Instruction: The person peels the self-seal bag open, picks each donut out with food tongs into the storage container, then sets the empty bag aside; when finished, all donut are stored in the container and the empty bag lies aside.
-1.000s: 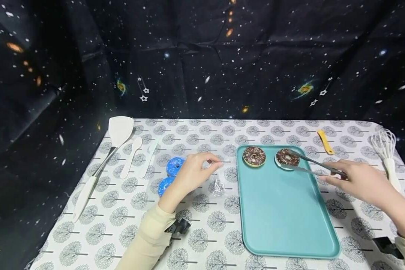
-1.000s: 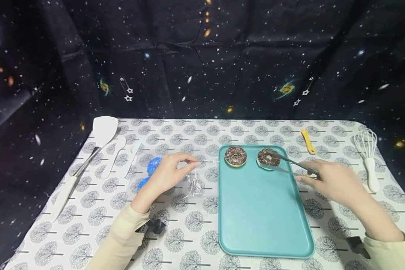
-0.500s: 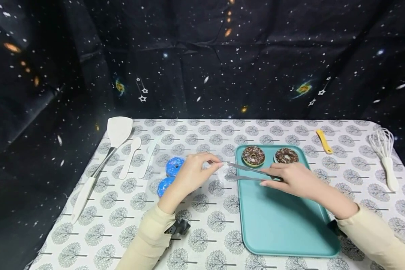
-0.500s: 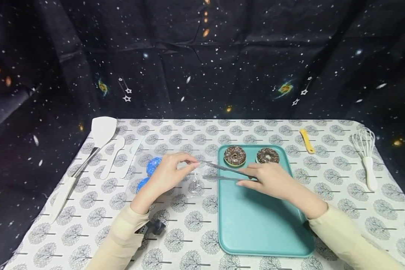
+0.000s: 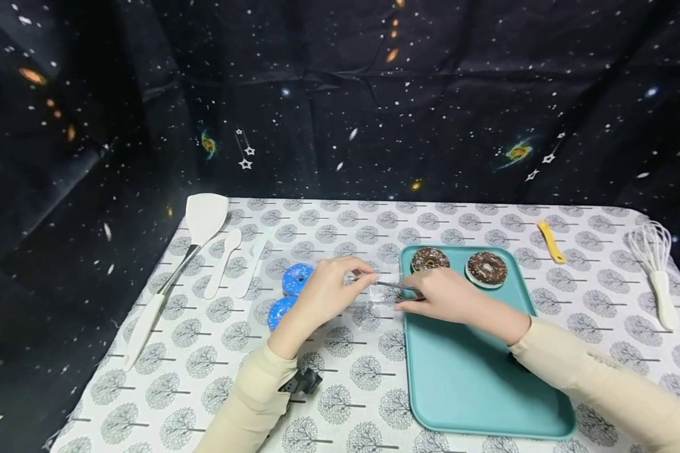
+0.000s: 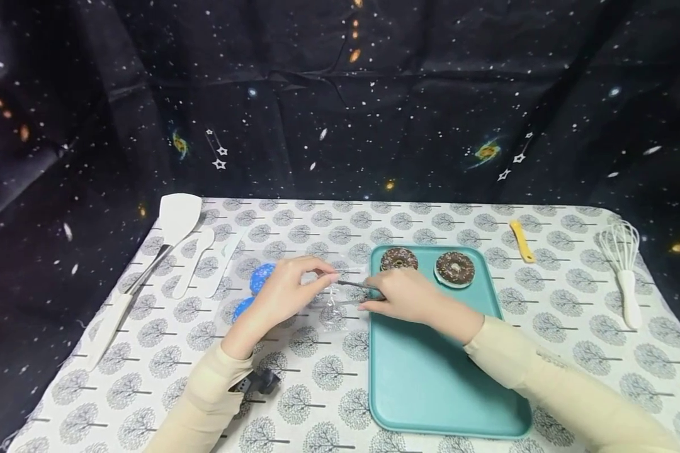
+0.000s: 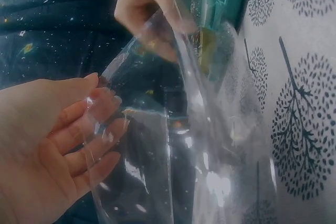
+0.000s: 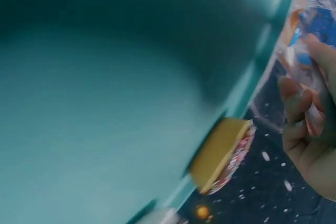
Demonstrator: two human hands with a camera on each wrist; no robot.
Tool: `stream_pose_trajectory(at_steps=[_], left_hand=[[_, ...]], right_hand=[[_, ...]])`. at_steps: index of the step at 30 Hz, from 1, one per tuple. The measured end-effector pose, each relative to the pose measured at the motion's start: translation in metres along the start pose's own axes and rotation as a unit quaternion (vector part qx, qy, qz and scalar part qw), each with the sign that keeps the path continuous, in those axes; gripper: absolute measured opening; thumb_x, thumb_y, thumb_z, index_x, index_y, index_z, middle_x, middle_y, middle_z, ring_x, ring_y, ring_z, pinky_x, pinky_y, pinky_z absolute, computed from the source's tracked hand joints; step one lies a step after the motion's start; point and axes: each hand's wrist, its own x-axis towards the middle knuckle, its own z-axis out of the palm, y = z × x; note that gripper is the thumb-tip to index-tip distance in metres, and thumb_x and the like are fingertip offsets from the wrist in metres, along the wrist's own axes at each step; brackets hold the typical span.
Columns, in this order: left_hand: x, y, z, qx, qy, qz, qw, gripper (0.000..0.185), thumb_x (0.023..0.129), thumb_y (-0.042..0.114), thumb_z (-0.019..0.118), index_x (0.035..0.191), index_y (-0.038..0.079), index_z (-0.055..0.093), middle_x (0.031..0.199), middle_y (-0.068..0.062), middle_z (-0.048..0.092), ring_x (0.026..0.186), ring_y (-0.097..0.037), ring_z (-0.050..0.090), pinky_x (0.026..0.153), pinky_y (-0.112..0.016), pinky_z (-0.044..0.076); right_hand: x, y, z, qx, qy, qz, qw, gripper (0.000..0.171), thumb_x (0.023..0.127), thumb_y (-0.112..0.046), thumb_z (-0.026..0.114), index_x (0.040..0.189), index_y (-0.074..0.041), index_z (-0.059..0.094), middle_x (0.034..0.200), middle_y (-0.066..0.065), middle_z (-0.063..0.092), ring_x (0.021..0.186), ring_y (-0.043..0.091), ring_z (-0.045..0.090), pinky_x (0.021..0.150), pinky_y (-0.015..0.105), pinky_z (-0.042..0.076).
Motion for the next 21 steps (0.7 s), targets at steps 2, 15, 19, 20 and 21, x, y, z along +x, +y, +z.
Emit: stream_pose_trajectory(at_steps=[2, 15, 19, 20, 21], left_hand=[[0.000, 0.001, 0.000, 0.000, 0.000, 0.004, 1.0000, 0.017, 0.090, 0.033, 0.062, 0.097, 0.021, 0.071, 0.103, 0.006, 0.070, 0.098, -0.011, 0.063, 0.088, -0.031, 0.049], [0.002, 0.001, 0.001, -0.009, 0.011, 0.032, 0.9994, 0.019, 0.090, 0.033, 0.062, 0.098, 0.019, 0.071, 0.101, 0.005, 0.070, 0.097, -0.011, 0.064, 0.087, -0.026, 0.049], [0.001, 0.001, 0.003, -0.008, 0.007, 0.028, 0.9995, 0.018, 0.089, 0.032, 0.063, 0.098, 0.018, 0.071, 0.101, 0.004, 0.070, 0.094, -0.011, 0.064, 0.085, -0.027, 0.049], [0.001, 0.001, 0.004, -0.008, 0.005, 0.027, 0.9996, 0.019, 0.089, 0.032, 0.063, 0.098, 0.017, 0.071, 0.101, 0.004, 0.070, 0.094, -0.011, 0.063, 0.085, -0.027, 0.049], [0.001, 0.001, 0.004, -0.007, 0.003, 0.025, 0.9996, 0.019, 0.089, 0.032, 0.063, 0.098, 0.017, 0.071, 0.101, 0.004, 0.070, 0.094, -0.011, 0.063, 0.085, -0.028, 0.049]], right_hand=[[0.008, -0.004, 0.002, -0.001, 0.000, 0.003, 1.000, 0.039, 0.084, -0.044, 0.066, 0.099, -0.008, 0.069, 0.086, 0.001, 0.070, 0.063, 0.009, 0.062, 0.057, 0.022, 0.052], [0.040, -0.029, 0.017, 0.005, -0.031, 0.085, 0.996, 0.043, 0.084, -0.045, 0.065, 0.107, -0.008, 0.067, 0.065, -0.006, 0.057, 0.045, 0.003, 0.041, 0.039, 0.016, 0.036], [0.044, -0.032, 0.020, 0.012, -0.029, 0.083, 0.996, 0.037, 0.082, -0.046, 0.067, 0.104, -0.016, 0.068, 0.063, -0.009, 0.053, 0.047, 0.003, 0.041, 0.040, 0.017, 0.036], [0.045, -0.033, 0.020, 0.017, -0.028, 0.082, 0.996, 0.035, 0.081, -0.045, 0.068, 0.102, -0.017, 0.068, 0.062, -0.009, 0.053, 0.048, 0.003, 0.041, 0.040, 0.017, 0.036], [0.046, -0.033, 0.020, 0.021, -0.026, 0.080, 0.996, 0.034, 0.080, -0.045, 0.069, 0.101, -0.018, 0.068, 0.063, -0.009, 0.053, 0.048, 0.003, 0.042, 0.041, 0.017, 0.037]])
